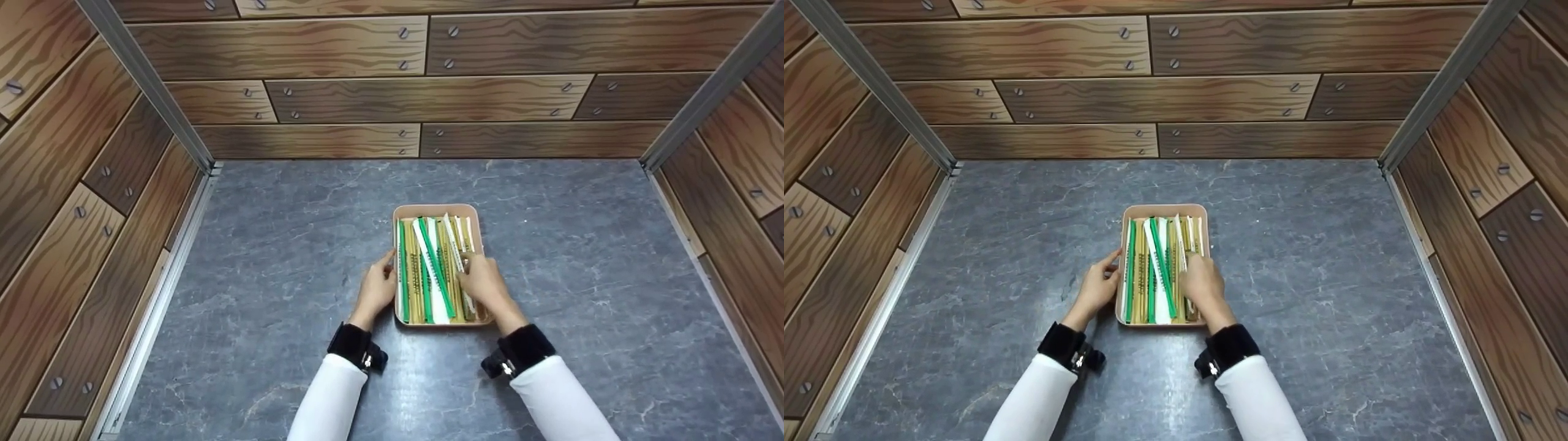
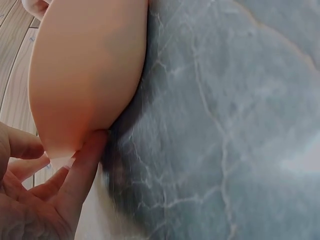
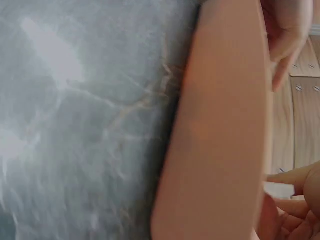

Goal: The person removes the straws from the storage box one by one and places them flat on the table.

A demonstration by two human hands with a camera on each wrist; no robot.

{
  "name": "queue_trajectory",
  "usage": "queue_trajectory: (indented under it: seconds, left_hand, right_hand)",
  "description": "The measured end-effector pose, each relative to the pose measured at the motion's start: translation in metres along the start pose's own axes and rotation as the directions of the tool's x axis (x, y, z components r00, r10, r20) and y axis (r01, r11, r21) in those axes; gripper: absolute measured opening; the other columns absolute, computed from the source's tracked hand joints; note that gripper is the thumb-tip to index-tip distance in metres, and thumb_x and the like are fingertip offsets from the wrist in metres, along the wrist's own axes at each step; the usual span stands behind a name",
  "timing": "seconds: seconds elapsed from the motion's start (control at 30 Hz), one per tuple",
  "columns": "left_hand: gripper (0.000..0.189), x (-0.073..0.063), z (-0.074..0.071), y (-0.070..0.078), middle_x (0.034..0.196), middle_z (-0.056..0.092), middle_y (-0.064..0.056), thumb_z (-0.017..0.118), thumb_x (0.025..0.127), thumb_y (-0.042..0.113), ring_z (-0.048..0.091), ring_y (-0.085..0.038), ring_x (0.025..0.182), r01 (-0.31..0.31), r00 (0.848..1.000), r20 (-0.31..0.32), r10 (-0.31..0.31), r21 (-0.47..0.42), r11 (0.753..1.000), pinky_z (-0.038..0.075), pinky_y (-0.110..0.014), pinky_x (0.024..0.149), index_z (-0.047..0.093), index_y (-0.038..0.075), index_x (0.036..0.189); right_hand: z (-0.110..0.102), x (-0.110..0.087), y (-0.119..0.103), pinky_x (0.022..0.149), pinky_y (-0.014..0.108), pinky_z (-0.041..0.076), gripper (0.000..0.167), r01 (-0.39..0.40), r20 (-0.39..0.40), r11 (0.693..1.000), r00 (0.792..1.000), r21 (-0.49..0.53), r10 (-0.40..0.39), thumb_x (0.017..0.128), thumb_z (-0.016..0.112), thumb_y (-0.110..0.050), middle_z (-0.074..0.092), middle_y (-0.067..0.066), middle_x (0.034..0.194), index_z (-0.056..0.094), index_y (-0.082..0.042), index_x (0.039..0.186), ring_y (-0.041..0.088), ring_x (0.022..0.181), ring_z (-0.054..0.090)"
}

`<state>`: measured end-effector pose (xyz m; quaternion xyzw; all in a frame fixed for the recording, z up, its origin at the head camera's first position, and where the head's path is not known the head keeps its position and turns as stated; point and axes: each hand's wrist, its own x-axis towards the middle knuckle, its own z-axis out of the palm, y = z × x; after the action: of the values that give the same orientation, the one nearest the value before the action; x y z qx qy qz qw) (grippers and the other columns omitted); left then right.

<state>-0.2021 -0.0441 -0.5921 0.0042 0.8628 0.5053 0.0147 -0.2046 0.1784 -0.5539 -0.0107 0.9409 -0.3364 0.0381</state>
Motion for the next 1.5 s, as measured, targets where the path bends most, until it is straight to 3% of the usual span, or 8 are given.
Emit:
queue_trajectory:
  seconds: [0.1, 0.27, 0.53, 0.73, 0.87, 0.97, 1.13, 1.5]
  left_hand:
    - [0.053, -0.001, 0.000, 0.000, 0.101, 0.069, -0.014, 0.054, 0.093, -0.001, 0.063, -0.021, 0.082, 0.005, 1.000, 0.005, -0.005, -0.013, 1.000, 0.053, -0.039, 0.079, 0.049, 0.007, 0.145]
    - [0.054, -0.001, 0.000, -0.001, 0.099, 0.069, -0.013, 0.053, 0.093, -0.001, 0.062, -0.020, 0.079, 0.007, 1.000, 0.012, -0.007, -0.011, 1.000, 0.053, -0.039, 0.078, 0.047, 0.008, 0.146]
    - [0.054, 0.000, 0.000, -0.001, 0.104, 0.070, -0.015, 0.053, 0.093, 0.000, 0.063, -0.019, 0.081, 0.027, 0.999, 0.019, -0.026, -0.041, 0.999, 0.053, -0.037, 0.080, 0.046, 0.008, 0.146]
    - [0.053, 0.000, 0.000, -0.002, 0.106, 0.069, -0.016, 0.053, 0.093, 0.000, 0.062, -0.021, 0.081, 0.008, 1.000, 0.019, -0.007, -0.035, 0.999, 0.052, -0.039, 0.081, 0.047, 0.007, 0.146]
    - [0.054, 0.000, 0.000, -0.002, 0.117, 0.067, -0.017, 0.053, 0.093, 0.000, 0.063, -0.021, 0.084, 0.013, 1.000, 0.028, -0.011, -0.040, 0.999, 0.052, -0.038, 0.085, 0.046, 0.007, 0.146]
    - [0.054, 0.001, -0.001, -0.002, 0.110, 0.068, -0.016, 0.053, 0.094, 0.000, 0.063, -0.021, 0.082, 0.008, 1.000, 0.029, -0.007, -0.029, 1.000, 0.052, -0.039, 0.082, 0.046, 0.007, 0.146]
    - [0.053, 0.002, -0.001, 0.000, 0.103, 0.068, -0.014, 0.053, 0.094, -0.001, 0.059, -0.018, 0.075, 0.000, 1.000, 0.027, 0.000, -0.018, 1.000, 0.052, -0.038, 0.078, 0.046, 0.006, 0.146]
    - [0.052, 0.002, -0.001, -0.001, 0.085, 0.065, -0.008, 0.054, 0.093, 0.000, 0.054, -0.015, 0.067, -0.007, 1.000, 0.020, 0.007, 0.008, 1.000, 0.050, -0.035, 0.069, 0.048, 0.006, 0.145]
  right_hand:
    - [-0.010, -0.003, 0.005, 0.059, 0.035, 0.054, 0.046, 0.034, -0.048, 0.997, 0.998, 0.067, -0.031, 0.082, 0.070, 0.001, 0.066, 0.012, 0.077, 0.059, 0.012, 0.125, 0.023, 0.065, 0.062]
    - [-0.034, -0.008, 0.023, 0.065, 0.037, 0.057, 0.047, 0.045, -0.114, 0.983, 0.993, 0.181, -0.025, 0.083, 0.069, 0.005, 0.066, 0.019, 0.086, 0.056, 0.012, 0.127, 0.029, 0.074, 0.065]
    - [-0.073, -0.010, 0.078, 0.070, 0.045, 0.056, 0.042, -0.047, -0.220, 0.996, 0.974, 0.074, 0.062, 0.087, 0.063, 0.003, 0.068, 0.023, 0.090, 0.057, 0.011, 0.127, 0.035, 0.078, 0.067]
    - [-0.096, -0.013, 0.117, 0.067, 0.045, 0.051, 0.046, -0.221, -0.185, 0.975, 0.960, -0.033, 0.212, 0.088, 0.057, -0.004, 0.069, 0.023, 0.102, 0.055, 0.006, 0.133, 0.037, 0.083, 0.065]
    - [-0.109, -0.014, 0.136, 0.069, 0.052, 0.049, 0.051, -0.354, -0.137, 0.929, 0.931, -0.106, 0.339, 0.087, 0.054, -0.009, 0.062, 0.029, 0.117, 0.052, 0.001, 0.137, 0.048, 0.099, 0.060]
    - [-0.117, -0.015, 0.147, 0.070, 0.057, 0.047, 0.052, -0.423, -0.103, 0.895, 0.906, -0.145, 0.411, 0.087, 0.053, -0.011, 0.057, 0.034, 0.121, 0.052, -0.003, 0.138, 0.052, 0.105, 0.056]
    - [-0.125, -0.017, 0.158, 0.073, 0.061, 0.045, 0.048, -0.470, -0.094, 0.863, 0.883, -0.185, 0.460, 0.086, 0.055, -0.013, 0.056, 0.035, 0.119, 0.056, -0.004, 0.133, 0.055, 0.105, 0.053]
    - [-0.123, -0.020, 0.162, 0.074, 0.066, 0.045, 0.035, -0.499, -0.106, 0.843, 0.867, -0.202, 0.488, 0.086, 0.055, -0.014, 0.054, 0.040, 0.118, 0.059, 0.000, 0.117, 0.059, 0.105, 0.052]
